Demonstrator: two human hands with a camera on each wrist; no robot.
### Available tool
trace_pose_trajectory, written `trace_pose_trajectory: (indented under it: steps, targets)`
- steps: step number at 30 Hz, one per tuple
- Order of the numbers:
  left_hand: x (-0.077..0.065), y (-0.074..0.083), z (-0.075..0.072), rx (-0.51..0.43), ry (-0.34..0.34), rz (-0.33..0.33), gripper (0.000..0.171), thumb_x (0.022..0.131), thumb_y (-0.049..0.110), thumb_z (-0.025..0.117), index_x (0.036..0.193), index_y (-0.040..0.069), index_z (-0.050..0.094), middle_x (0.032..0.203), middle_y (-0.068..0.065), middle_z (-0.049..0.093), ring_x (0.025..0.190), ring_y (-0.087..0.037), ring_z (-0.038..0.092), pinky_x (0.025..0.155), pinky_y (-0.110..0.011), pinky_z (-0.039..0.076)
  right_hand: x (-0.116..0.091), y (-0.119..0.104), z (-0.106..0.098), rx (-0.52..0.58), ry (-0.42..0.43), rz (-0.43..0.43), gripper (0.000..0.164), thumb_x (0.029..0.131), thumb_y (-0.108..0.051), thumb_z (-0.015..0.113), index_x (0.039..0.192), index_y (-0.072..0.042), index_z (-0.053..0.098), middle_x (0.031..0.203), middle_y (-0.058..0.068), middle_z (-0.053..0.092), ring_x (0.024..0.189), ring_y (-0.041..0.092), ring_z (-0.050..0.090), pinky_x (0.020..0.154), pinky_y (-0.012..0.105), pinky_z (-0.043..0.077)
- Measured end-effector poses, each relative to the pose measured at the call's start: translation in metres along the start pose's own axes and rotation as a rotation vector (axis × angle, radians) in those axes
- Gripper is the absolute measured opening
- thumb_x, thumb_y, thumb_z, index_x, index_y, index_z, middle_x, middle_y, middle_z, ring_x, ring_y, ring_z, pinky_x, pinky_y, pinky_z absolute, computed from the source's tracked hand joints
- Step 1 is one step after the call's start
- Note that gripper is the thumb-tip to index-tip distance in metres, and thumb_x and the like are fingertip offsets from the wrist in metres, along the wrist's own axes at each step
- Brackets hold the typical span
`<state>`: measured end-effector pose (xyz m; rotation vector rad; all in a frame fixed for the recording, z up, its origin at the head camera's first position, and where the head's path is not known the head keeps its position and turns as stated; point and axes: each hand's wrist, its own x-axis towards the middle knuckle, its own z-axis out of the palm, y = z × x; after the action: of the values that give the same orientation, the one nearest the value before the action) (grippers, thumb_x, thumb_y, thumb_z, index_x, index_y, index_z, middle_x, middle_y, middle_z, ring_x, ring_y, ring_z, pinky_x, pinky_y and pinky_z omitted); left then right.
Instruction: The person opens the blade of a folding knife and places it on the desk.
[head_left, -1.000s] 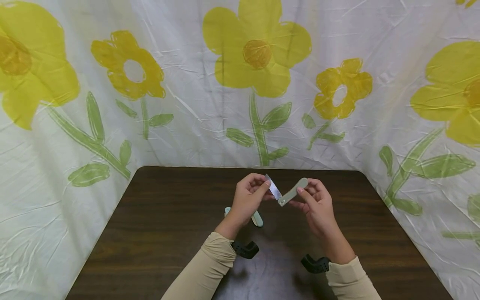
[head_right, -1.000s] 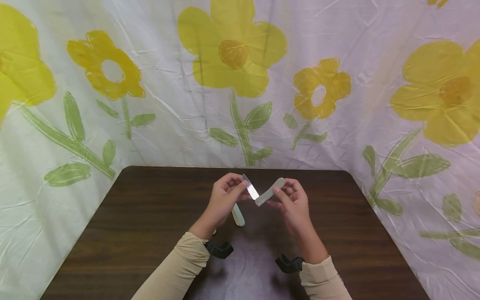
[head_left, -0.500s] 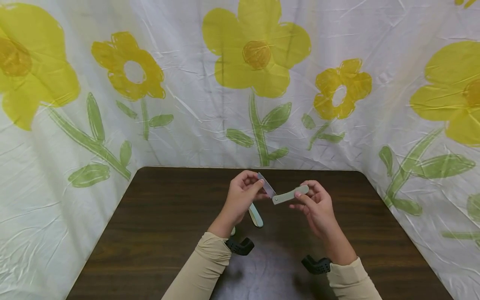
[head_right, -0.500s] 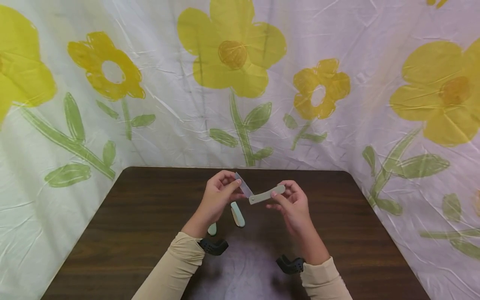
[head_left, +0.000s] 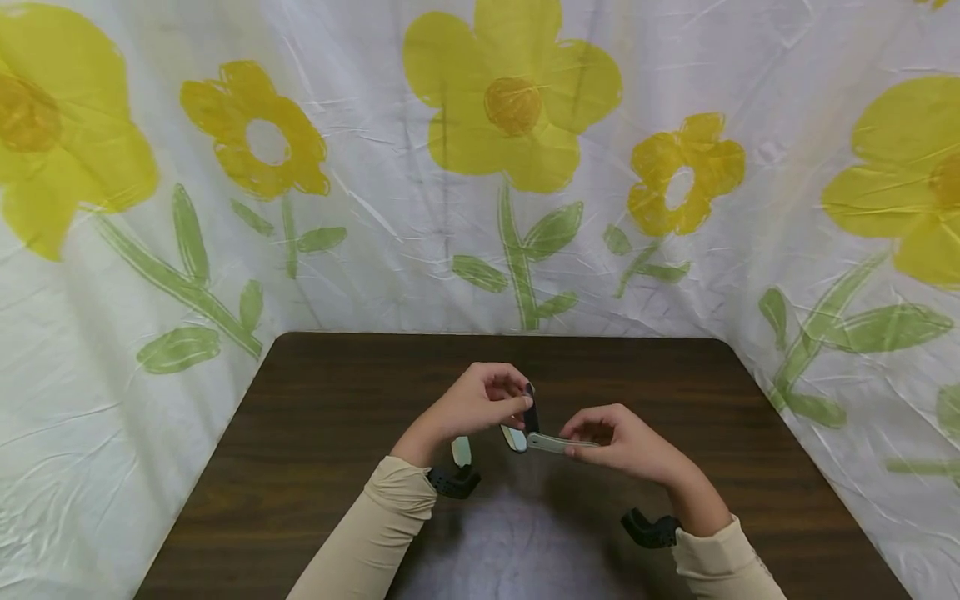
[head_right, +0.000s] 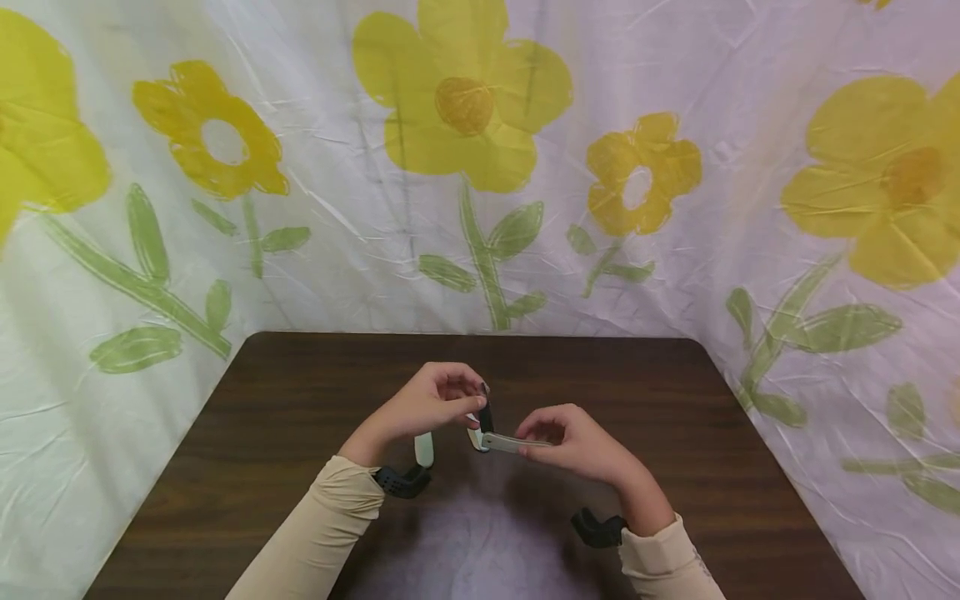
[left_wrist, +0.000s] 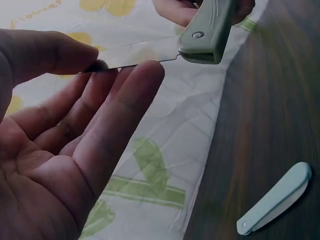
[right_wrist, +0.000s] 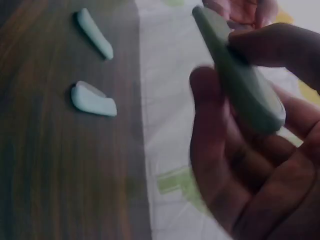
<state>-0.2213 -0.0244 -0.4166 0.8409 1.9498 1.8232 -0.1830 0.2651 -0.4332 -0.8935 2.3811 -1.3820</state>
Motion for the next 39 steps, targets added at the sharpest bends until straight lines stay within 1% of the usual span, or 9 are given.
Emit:
trace_pose_trajectory:
  steps: [6, 12, 15, 18, 21, 24, 30, 35, 39]
  targets:
    - [0.001, -0.001, 0.003, 0.094, -0.056, 0.068, 0.007, 0.102, 0.006, 0.070, 0.107, 0.001, 0.072, 0.099, -0.023, 0.071, 0.082, -0.026, 0.075, 0.079, -0.041, 0.067, 0.000, -0.004, 0.002, -0.139, -0.020, 0.019, 0.012, 0.100, -0.021, 0.077, 0.109, -0.014, 0.079, 0.102, 0.001, 0.075, 0.084, 0.009, 0.062, 0.063, 0.026, 0.054]
    - [-0.001, -0.001, 0.004, 0.083, -0.005, 0.078, 0.008, 0.103, 0.007, 0.068, 0.108, 0.001, 0.069, 0.100, -0.021, 0.070, 0.085, -0.032, 0.076, 0.080, -0.046, 0.067, -0.001, -0.007, 0.003, -0.179, 0.011, -0.033, 0.012, 0.101, -0.021, 0.075, 0.110, -0.013, 0.077, 0.099, 0.000, 0.073, 0.086, 0.006, 0.063, 0.071, 0.027, 0.055]
    - [-0.002, -0.003, 0.005, 0.017, 0.044, 0.075, 0.010, 0.104, 0.006, 0.068, 0.111, -0.001, 0.068, 0.102, -0.018, 0.068, 0.086, -0.031, 0.077, 0.081, -0.045, 0.067, 0.000, -0.008, 0.004, -0.183, 0.018, -0.053, 0.011, 0.101, -0.019, 0.074, 0.110, -0.012, 0.076, 0.098, -0.001, 0.074, 0.085, 0.006, 0.064, 0.075, 0.027, 0.057]
    - [-0.003, -0.006, 0.006, -0.091, 0.098, 0.095, 0.011, 0.103, 0.002, 0.067, 0.112, -0.005, 0.066, 0.102, -0.016, 0.067, 0.085, -0.025, 0.076, 0.083, -0.049, 0.066, -0.001, -0.006, 0.005, -0.170, 0.040, -0.063, 0.009, 0.102, -0.017, 0.073, 0.111, -0.014, 0.074, 0.097, -0.002, 0.074, 0.084, 0.007, 0.066, 0.075, 0.028, 0.057]
    - [-0.004, -0.010, 0.009, -0.196, 0.152, 0.134, 0.013, 0.103, -0.001, 0.066, 0.111, -0.010, 0.062, 0.102, -0.013, 0.067, 0.087, -0.020, 0.075, 0.085, -0.053, 0.064, -0.003, -0.004, 0.008, -0.143, 0.098, -0.070, 0.008, 0.102, -0.014, 0.072, 0.110, -0.015, 0.073, 0.095, 0.002, 0.074, 0.081, 0.013, 0.067, 0.072, 0.029, 0.058]
    - [-0.003, -0.014, 0.014, -0.283, 0.207, 0.175, 0.015, 0.102, -0.003, 0.066, 0.111, -0.013, 0.059, 0.102, -0.009, 0.068, 0.090, -0.019, 0.076, 0.086, -0.051, 0.064, -0.006, -0.002, 0.011, -0.108, 0.171, -0.067, 0.010, 0.102, -0.011, 0.072, 0.111, -0.015, 0.072, 0.095, 0.005, 0.073, 0.079, 0.018, 0.068, 0.068, 0.030, 0.057]
    - [0.002, -0.020, 0.028, -0.434, 0.331, 0.231, 0.007, 0.101, -0.004, 0.067, 0.106, -0.003, 0.061, 0.100, -0.005, 0.068, 0.087, -0.017, 0.076, 0.084, -0.042, 0.066, -0.009, 0.002, 0.018, -0.073, 0.299, -0.064, 0.012, 0.101, -0.006, 0.071, 0.112, -0.014, 0.071, 0.095, 0.010, 0.073, 0.079, 0.012, 0.067, 0.067, 0.029, 0.057]
    - [0.004, -0.019, 0.035, -0.486, 0.388, 0.239, 0.009, 0.102, -0.007, 0.064, 0.106, 0.001, 0.062, 0.099, -0.004, 0.066, 0.089, -0.016, 0.074, 0.085, -0.042, 0.065, -0.009, 0.005, 0.021, -0.036, 0.362, -0.083, 0.015, 0.100, -0.002, 0.071, 0.112, -0.010, 0.071, 0.096, 0.011, 0.074, 0.082, 0.013, 0.070, 0.069, 0.029, 0.058]
    - [0.005, -0.020, 0.036, -0.487, 0.400, 0.213, 0.006, 0.102, -0.007, 0.063, 0.108, -0.005, 0.060, 0.099, -0.004, 0.066, 0.089, -0.016, 0.074, 0.084, -0.041, 0.065, -0.010, 0.007, 0.023, -0.004, 0.365, -0.064, 0.015, 0.100, -0.002, 0.071, 0.113, -0.009, 0.071, 0.096, 0.012, 0.074, 0.083, 0.009, 0.069, 0.069, 0.029, 0.059]
